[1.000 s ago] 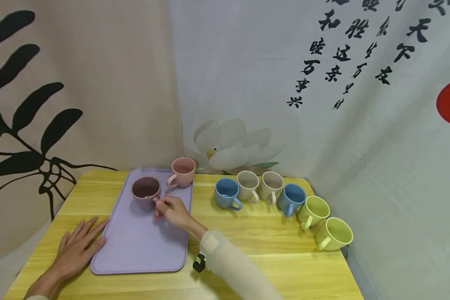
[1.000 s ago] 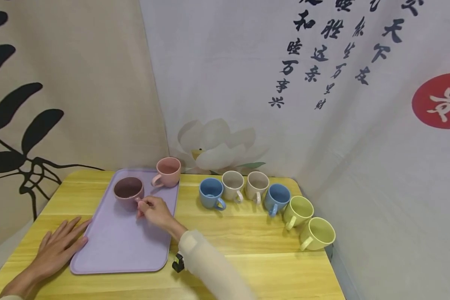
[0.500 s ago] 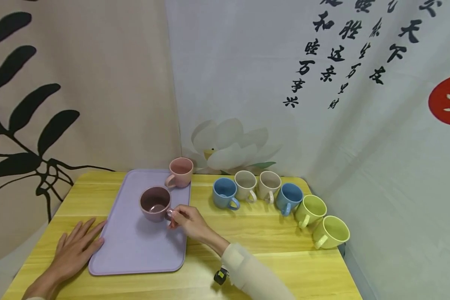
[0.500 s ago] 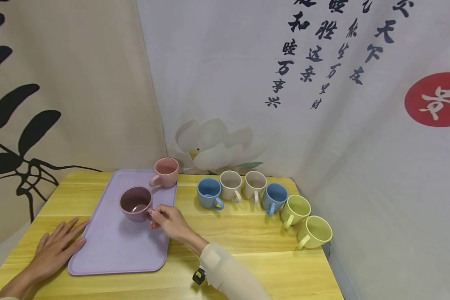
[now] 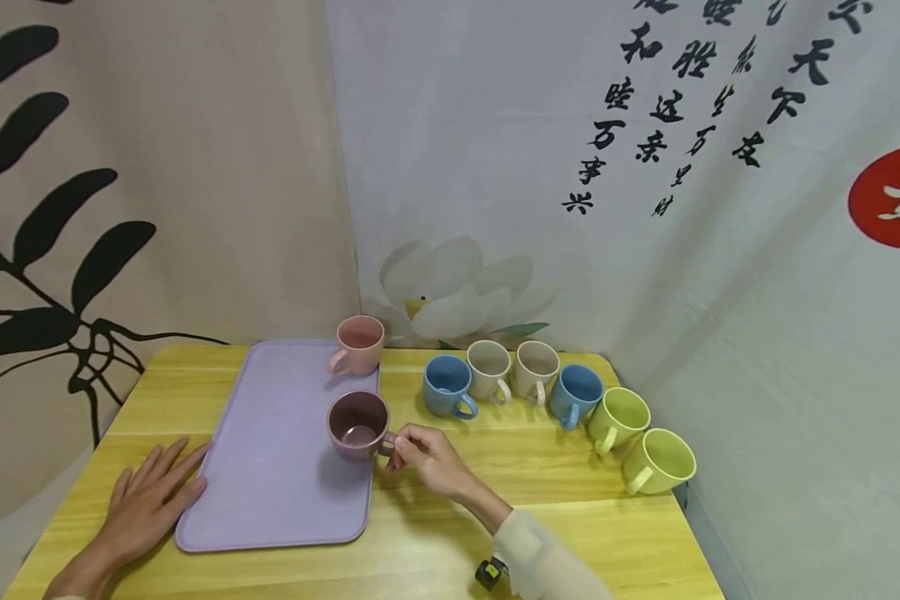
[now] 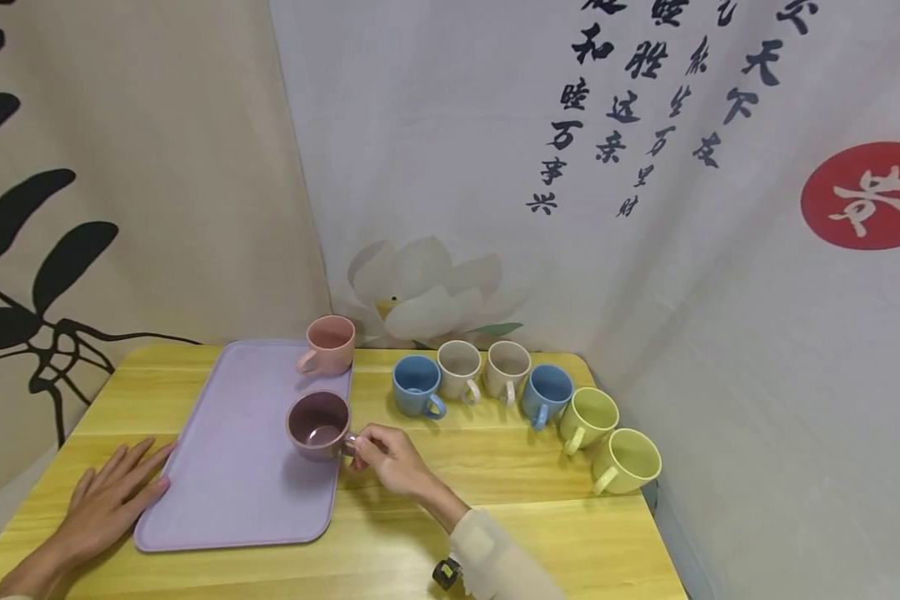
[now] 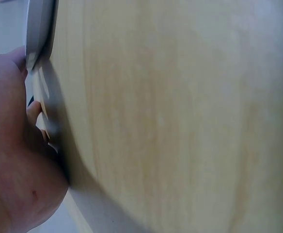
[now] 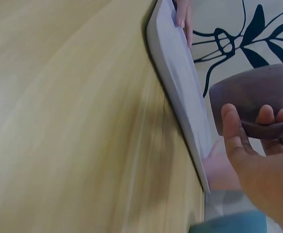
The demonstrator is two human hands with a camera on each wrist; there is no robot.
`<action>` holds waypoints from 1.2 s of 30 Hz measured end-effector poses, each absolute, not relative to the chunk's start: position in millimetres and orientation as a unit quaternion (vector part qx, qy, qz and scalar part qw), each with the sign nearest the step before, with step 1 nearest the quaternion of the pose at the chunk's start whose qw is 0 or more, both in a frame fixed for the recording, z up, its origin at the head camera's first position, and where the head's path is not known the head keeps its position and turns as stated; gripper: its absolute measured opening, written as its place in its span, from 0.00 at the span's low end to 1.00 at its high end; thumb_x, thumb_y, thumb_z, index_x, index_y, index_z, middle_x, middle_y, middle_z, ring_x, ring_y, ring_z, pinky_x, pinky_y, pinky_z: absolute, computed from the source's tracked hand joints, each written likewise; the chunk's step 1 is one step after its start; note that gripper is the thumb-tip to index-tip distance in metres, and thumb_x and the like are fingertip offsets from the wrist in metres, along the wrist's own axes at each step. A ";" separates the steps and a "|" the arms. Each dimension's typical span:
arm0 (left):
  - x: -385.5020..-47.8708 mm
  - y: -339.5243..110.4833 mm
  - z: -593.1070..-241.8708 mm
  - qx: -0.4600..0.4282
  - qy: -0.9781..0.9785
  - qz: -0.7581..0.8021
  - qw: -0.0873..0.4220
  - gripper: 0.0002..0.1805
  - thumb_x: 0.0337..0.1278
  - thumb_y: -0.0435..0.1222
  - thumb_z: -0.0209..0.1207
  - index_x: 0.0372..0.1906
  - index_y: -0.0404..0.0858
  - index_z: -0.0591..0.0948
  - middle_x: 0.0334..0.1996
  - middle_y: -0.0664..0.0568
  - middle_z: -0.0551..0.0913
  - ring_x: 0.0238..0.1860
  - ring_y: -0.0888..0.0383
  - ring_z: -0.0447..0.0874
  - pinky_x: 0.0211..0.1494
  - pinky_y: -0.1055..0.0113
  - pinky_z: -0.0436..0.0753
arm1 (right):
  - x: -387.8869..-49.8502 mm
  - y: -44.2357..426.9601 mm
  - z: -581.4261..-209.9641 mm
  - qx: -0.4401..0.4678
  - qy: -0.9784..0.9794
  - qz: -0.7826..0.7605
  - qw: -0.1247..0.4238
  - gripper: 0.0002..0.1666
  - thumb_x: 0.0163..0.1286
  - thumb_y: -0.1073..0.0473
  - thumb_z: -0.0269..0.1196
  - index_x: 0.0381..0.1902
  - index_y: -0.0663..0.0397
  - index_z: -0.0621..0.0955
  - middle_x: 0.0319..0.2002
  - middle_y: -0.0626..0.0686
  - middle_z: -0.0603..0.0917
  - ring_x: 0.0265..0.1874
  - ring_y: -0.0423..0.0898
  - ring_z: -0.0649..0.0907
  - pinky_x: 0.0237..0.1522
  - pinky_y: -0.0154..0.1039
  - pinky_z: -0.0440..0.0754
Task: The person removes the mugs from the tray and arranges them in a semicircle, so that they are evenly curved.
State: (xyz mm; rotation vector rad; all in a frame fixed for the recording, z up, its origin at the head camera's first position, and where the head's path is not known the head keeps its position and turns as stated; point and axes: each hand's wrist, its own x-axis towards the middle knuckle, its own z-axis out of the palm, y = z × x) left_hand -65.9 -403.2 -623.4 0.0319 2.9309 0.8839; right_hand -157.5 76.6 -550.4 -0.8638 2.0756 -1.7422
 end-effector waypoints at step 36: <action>-66.8 -402.3 -622.9 0.006 0.957 0.288 0.040 0.39 0.93 0.59 0.43 0.93 0.47 0.57 0.91 0.23 0.45 0.90 0.16 0.25 0.80 0.15 0.14 | -174.1 173.1 -585.8 -0.232 0.722 -0.635 0.144 0.27 0.95 0.60 0.49 0.37 0.81 0.75 0.35 0.84 0.79 0.40 0.77 0.92 0.50 0.53 0.97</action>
